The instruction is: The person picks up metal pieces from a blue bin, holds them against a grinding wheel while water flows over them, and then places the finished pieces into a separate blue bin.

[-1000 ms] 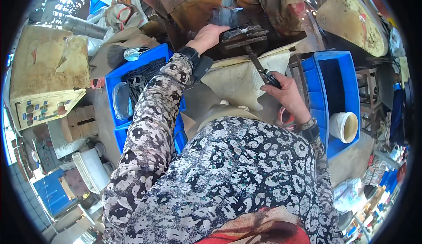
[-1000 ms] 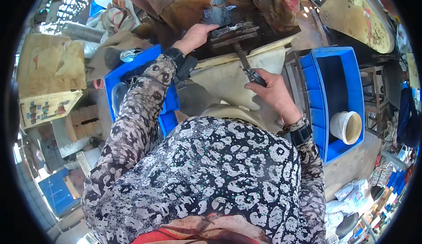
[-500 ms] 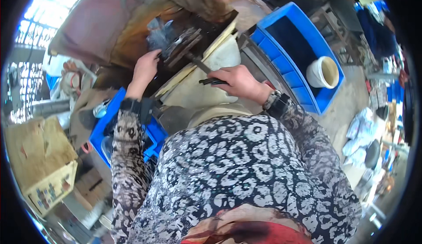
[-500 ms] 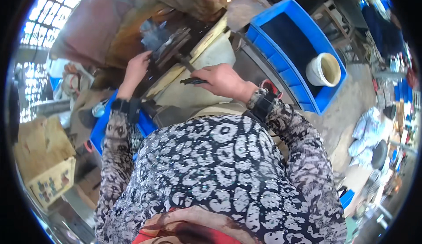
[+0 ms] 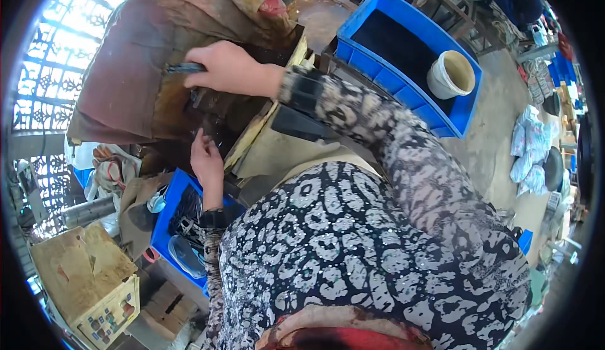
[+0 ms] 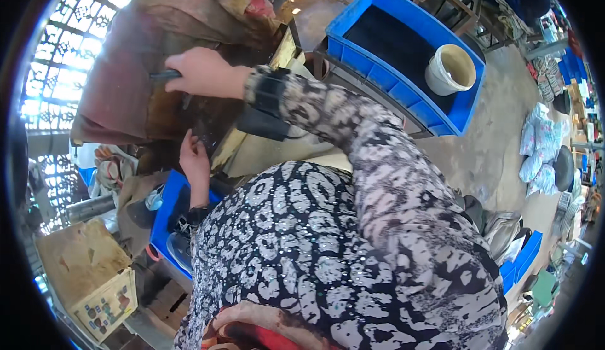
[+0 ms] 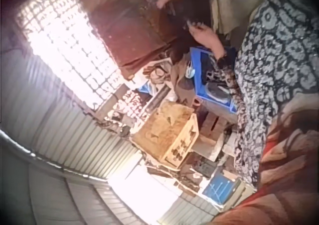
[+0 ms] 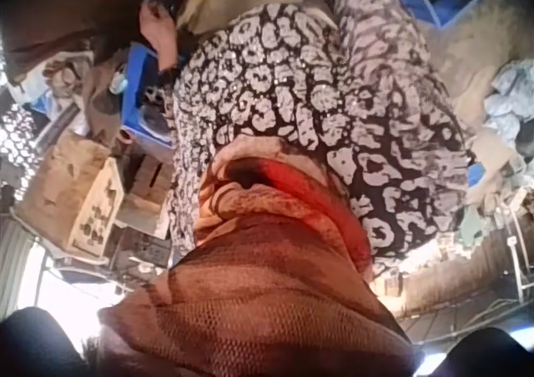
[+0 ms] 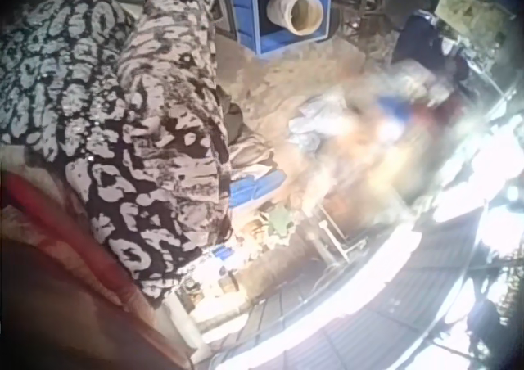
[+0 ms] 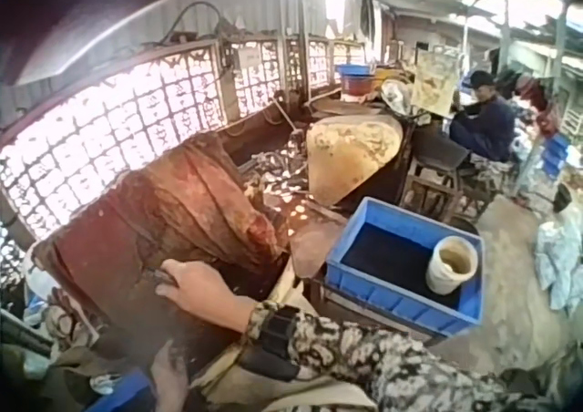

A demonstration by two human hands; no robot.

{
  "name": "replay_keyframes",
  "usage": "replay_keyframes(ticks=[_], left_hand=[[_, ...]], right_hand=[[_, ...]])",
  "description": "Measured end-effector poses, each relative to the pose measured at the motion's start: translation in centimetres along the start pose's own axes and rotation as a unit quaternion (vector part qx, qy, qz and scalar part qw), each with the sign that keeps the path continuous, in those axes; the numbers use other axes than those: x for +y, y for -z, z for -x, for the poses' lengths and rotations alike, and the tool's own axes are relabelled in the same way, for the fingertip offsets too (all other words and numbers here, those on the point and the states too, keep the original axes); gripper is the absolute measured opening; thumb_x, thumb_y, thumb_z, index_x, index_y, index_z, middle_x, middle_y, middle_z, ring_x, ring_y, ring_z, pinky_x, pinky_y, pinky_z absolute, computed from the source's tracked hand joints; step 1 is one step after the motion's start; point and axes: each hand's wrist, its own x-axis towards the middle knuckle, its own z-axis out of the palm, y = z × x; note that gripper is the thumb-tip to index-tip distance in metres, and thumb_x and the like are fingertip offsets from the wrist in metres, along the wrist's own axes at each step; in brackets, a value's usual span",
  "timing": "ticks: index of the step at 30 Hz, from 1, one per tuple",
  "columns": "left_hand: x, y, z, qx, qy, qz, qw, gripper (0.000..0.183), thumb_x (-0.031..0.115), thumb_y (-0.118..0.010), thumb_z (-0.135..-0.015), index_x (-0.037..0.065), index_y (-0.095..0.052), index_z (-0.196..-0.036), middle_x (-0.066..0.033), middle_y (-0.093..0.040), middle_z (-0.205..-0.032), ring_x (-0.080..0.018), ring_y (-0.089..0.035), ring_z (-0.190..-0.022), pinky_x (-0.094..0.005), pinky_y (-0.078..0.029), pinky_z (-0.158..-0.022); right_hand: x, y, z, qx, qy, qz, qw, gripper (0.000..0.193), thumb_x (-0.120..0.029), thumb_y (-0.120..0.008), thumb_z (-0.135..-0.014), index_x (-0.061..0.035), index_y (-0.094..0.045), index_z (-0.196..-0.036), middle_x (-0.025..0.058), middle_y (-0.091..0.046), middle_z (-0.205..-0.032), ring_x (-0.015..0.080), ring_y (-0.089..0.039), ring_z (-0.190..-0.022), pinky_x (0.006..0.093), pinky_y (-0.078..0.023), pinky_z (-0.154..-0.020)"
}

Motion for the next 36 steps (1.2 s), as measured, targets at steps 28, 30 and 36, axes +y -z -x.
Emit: replay_keyframes(ticks=[28, 30, 36], left_hand=[[1.4, 0.7, 0.2, -0.012, 0.019, -0.031, 0.999, 0.026, 0.014, -0.06, -0.088, 0.006, -0.066, -0.112, -0.0167, -0.067, -0.1, -0.0353, -0.064, -0.093, -0.0425, -0.052, -0.082], [1.2, 0.9, 0.3, -0.029, 0.038, 0.0, 0.999, 0.026, 0.013, -0.061, -0.087, 0.005, -0.067, -0.111, -0.0176, -0.068, -0.1, -0.036, -0.064, -0.094, -0.0414, -0.052, -0.082], [0.5, 0.3, -0.2, -0.019, 0.017, 0.06, 0.998, 0.026, 0.011, -0.064, -0.087, 0.004, -0.067, -0.112, -0.0156, -0.07, -0.097, -0.0285, -0.068, -0.086, -0.0347, -0.053, -0.077]], right_hand=[[3.6, -2.8, -6.1, -0.17, -0.195, -0.421, 0.869, 0.017, -0.01, -0.064, -0.089, -0.0001, -0.057, -0.101, 0.0015, -0.055, -0.069, 0.0116, -0.049, -0.053, 0.0265, -0.039, -0.052], [3.5, -1.2, -2.9, -0.143, -0.305, -0.494, 0.801, 0.022, -0.003, -0.06, -0.089, 0.0008, -0.055, -0.111, 0.0079, -0.063, -0.092, 0.0137, -0.059, -0.071, 0.028, -0.047, -0.058], [2.9, 3.5, 3.4, -0.089, -0.336, -0.373, 0.86, 0.025, 0.0, -0.056, -0.092, 0.0001, -0.054, -0.117, 0.0116, -0.066, -0.105, 0.0166, -0.066, -0.086, 0.0299, -0.057, -0.071]])
